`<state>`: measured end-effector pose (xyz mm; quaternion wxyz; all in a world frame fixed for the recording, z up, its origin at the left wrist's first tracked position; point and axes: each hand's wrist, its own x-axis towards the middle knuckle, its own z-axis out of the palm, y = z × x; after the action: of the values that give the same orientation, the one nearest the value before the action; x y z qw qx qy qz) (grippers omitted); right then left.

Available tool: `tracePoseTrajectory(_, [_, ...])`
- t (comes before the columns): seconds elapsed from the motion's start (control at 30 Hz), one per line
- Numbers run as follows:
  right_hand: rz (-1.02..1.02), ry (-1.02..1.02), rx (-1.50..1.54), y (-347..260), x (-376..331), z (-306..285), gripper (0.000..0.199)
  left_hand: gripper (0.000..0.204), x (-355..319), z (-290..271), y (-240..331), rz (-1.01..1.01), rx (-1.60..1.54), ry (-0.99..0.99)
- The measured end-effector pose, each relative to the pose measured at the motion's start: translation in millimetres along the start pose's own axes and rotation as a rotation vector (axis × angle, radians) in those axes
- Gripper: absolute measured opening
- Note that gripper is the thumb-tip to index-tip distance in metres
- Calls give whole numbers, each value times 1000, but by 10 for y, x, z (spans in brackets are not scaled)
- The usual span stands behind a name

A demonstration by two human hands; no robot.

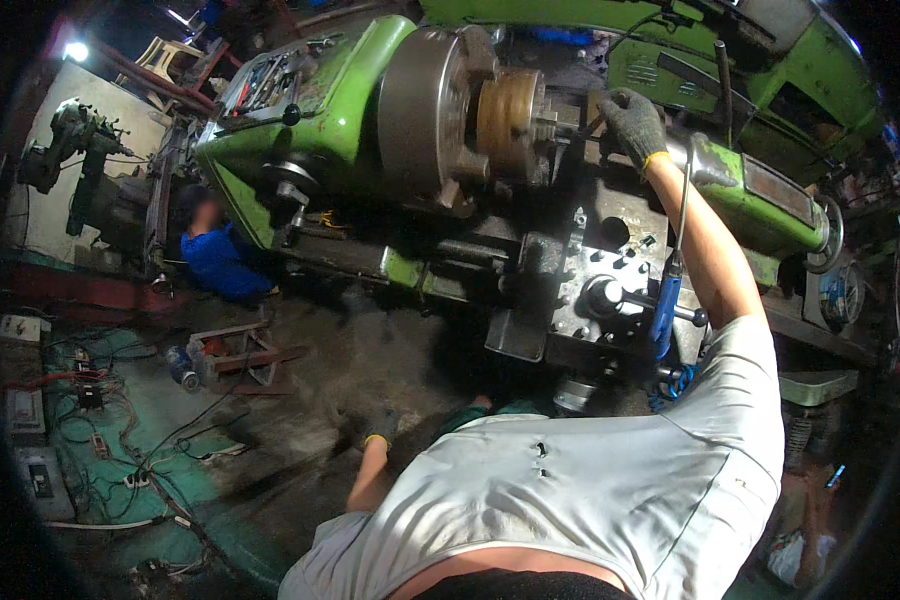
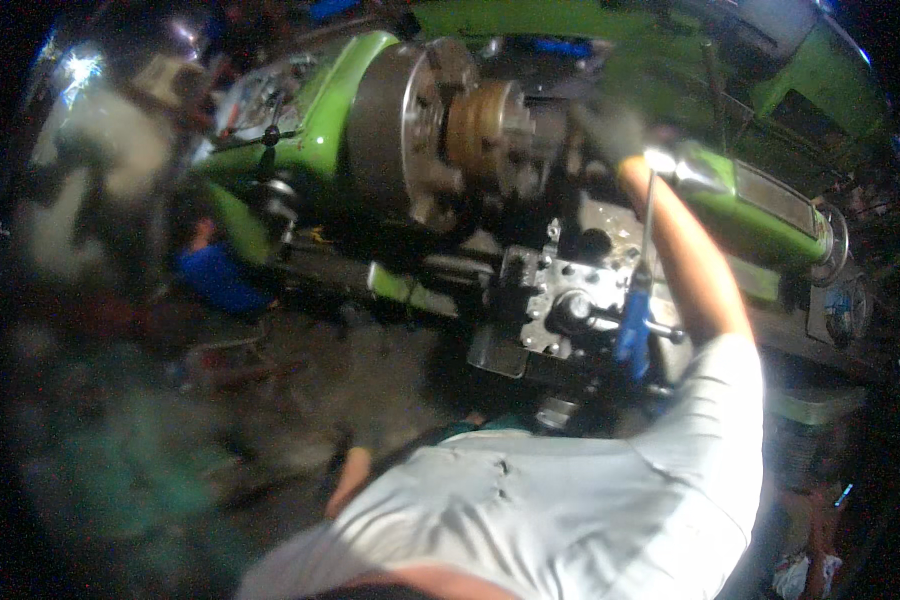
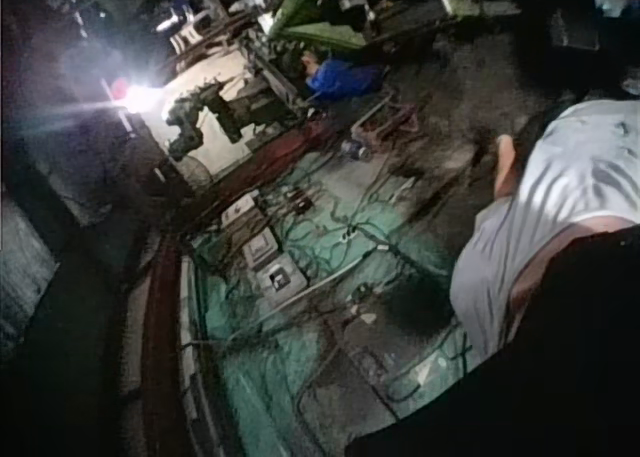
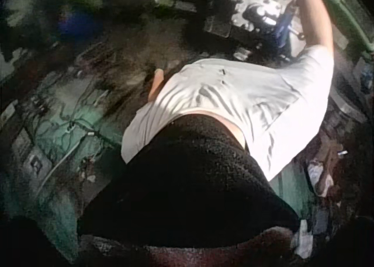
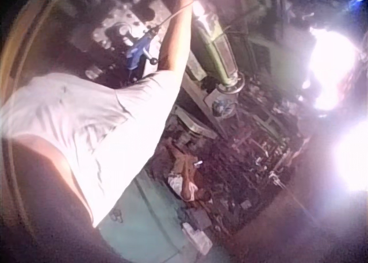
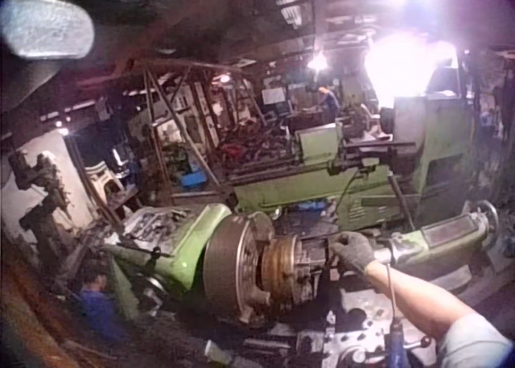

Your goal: The person operates a green metal lathe in a workshop, using a caliper to measure a rotating cylindrical workpiece. They adjust the tool post and machine controls while monitoring the machining process.

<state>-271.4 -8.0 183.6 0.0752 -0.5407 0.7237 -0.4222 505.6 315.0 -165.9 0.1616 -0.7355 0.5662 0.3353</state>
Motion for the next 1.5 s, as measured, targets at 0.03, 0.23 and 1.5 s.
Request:
tracePoseTrajectory(0.03, [-20,13,29,-8,17,0,34,62,-57,16,-44,-7,-13,2])
tracePoseTrajectory(0.23, [177,-61,23,534,403,198,39,60,-229,71,-195,15,-92,-43])
tracePoseTrajectory(1.5, [589,-210,1154,1169,-2104,-323,34,58,35,304,-198,147,80,-39])
